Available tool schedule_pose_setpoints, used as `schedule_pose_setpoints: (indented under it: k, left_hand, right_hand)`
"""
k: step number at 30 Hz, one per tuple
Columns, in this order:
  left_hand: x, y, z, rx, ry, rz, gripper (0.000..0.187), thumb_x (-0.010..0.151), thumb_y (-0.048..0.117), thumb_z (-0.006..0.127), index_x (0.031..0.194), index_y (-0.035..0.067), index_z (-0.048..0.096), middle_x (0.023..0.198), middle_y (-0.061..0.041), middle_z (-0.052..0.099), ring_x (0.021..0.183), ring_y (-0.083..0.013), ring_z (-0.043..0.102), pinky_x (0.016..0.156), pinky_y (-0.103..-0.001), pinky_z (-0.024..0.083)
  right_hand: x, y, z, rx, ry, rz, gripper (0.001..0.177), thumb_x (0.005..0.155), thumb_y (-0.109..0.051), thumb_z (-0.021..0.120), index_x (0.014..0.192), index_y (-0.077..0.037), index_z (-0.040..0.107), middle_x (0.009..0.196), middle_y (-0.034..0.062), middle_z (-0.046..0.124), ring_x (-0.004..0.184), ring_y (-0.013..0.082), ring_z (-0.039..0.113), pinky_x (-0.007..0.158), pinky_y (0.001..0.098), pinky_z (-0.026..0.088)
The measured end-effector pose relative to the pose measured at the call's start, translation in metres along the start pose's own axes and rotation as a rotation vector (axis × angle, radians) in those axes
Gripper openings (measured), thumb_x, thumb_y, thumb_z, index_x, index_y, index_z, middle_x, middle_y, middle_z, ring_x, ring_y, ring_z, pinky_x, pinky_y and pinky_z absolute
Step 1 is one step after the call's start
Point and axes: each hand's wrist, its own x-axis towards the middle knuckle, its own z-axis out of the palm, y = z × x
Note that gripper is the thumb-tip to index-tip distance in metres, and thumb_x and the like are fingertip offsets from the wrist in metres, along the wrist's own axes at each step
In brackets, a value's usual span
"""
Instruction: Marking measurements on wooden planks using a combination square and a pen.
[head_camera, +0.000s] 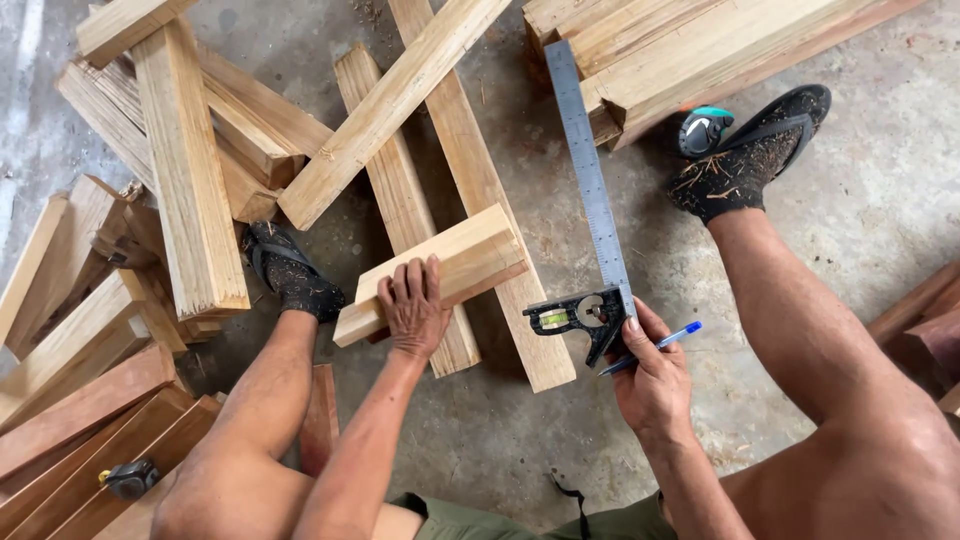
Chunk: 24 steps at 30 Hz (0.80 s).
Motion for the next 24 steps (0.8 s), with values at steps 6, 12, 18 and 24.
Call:
schedule_pose_setpoints:
  k: [6,12,18,24]
  left_hand:
    - [-0.037,0.022,0.004,0.041,0.098,-0.012,0.097,0.081,0.035,0.088,0.157,0.013,0.032,0.149,-0.016,0.038,0.139,-0.0366,0.038,0.113,-0.059,0.029]
    - [-0.065,0.056,-0.027,-0.096,0.025,-0.031,0.089,0.082,0.041,0.082,0.154,0.013,0.037,0.149,-0.021,0.038,0.139,-0.0409,0.036,0.113,-0.063,0.029]
    - [-0.049,-0.006,-0.036,-0.424,0.103,-0.191,0.059,0.094,0.037,0.073,0.142,0.009,0.056,0.141,-0.015,0.056,0.136,-0.0327,0.049,0.117,-0.053,0.038]
    - [-0.025,-0.068,-0.048,-0.712,0.085,-0.600,0.054,0.096,0.036,0.068,0.141,0.007,0.059,0.136,-0.015,0.063,0.130,-0.0313,0.059,0.114,-0.047,0.047]
  right_hand:
    - [-0.003,0.008,0.004,-0.049,-0.024,-0.002,0.038,0.101,-0.007,0.058,0.138,0.000,0.060,0.117,0.0093,0.072,0.099,0.0186,0.071,0.086,0.0373,0.060]
    - [0.004,0.027,-0.007,-0.126,-0.031,0.024,0.035,0.102,-0.005,0.061,0.136,0.000,0.065,0.114,0.0093,0.073,0.093,0.0171,0.070,0.078,0.0323,0.057]
    - [0.012,0.017,-0.011,-0.102,0.012,0.001,0.034,0.101,-0.003,0.059,0.135,0.001,0.064,0.112,0.0095,0.074,0.093,0.0179,0.071,0.080,0.0314,0.060]
    - [0.015,0.015,-0.007,-0.079,0.011,-0.018,0.034,0.105,-0.003,0.055,0.137,0.000,0.064,0.116,0.0086,0.073,0.097,0.0183,0.071,0.083,0.0333,0.059]
